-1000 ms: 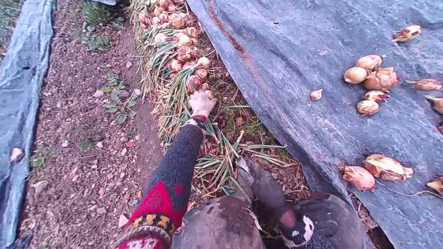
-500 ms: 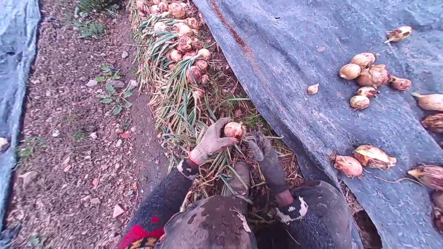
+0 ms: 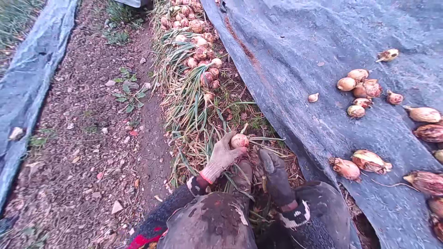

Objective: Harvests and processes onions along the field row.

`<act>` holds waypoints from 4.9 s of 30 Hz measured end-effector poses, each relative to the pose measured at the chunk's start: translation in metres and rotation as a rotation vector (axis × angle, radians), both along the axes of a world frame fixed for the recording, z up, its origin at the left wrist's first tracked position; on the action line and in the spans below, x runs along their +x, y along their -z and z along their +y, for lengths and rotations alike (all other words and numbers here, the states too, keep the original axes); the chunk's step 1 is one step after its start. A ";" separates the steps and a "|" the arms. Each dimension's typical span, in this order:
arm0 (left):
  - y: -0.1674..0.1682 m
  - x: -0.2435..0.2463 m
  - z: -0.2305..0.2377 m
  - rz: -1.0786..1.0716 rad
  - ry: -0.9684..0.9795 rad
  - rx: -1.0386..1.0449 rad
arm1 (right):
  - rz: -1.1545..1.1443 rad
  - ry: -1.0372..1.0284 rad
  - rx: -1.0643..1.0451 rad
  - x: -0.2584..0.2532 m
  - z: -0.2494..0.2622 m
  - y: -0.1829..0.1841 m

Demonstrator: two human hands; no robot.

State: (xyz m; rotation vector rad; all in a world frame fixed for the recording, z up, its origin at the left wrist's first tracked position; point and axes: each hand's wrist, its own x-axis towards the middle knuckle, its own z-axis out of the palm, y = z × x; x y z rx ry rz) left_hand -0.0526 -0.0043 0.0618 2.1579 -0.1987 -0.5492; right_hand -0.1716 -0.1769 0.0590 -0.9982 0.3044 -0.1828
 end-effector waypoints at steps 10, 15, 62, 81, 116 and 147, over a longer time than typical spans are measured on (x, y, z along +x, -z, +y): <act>-0.021 0.019 -0.033 -0.247 0.263 0.195 | 0.385 -0.209 0.085 0.021 0.007 0.047; -0.015 -0.003 -0.051 -0.240 0.630 0.156 | 0.488 -0.145 0.748 0.021 -0.013 0.043; 0.026 0.058 0.051 0.028 -0.294 0.088 | 0.263 -0.013 -0.294 0.007 -0.007 0.005; -0.031 0.123 -0.058 -0.726 0.297 0.621 | -0.395 0.218 0.643 0.000 -0.094 0.000; -0.029 0.064 -0.024 -0.169 0.423 -0.190 | 0.235 0.050 -0.443 0.025 -0.019 0.044; -0.011 0.012 -0.089 -0.347 0.787 0.207 | 0.427 -0.008 0.843 0.025 -0.029 0.037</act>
